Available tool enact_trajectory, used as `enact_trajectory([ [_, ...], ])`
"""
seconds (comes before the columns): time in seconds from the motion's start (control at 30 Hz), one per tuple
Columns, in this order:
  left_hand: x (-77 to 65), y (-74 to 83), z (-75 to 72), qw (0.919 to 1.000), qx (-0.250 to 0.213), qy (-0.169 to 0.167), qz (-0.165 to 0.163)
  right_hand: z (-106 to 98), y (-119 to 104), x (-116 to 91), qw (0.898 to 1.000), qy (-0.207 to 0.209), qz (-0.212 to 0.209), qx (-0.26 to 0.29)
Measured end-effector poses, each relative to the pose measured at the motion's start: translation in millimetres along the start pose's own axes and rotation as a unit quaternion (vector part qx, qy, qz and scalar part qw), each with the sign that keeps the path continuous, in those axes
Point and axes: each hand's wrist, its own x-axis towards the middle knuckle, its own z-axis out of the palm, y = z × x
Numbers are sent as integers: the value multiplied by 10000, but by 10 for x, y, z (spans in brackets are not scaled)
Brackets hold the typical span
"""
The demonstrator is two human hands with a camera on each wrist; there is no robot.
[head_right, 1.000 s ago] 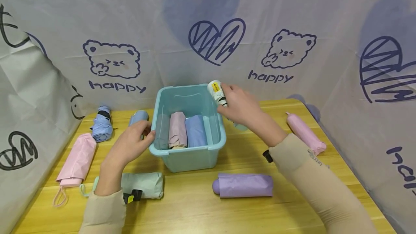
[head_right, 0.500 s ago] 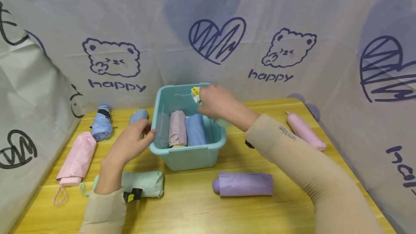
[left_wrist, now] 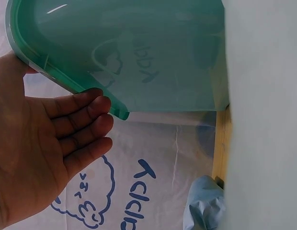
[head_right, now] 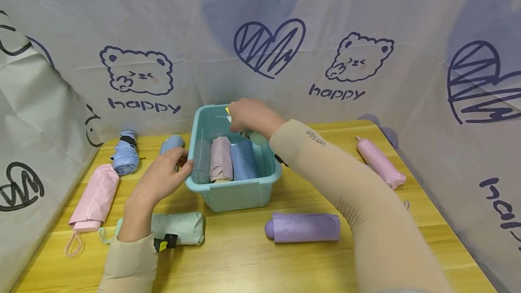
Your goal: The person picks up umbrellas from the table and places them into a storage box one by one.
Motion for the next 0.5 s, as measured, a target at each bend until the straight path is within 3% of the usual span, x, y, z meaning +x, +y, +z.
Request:
enact_trajectory([
  [0.27,12,2,-7,10000,2,-5,-20,62,-76,328,9977,-583,254,235],
  [0.5,7,2,-9,10000,1,30,20,220,-104,523,9895,-1106,658,653],
])
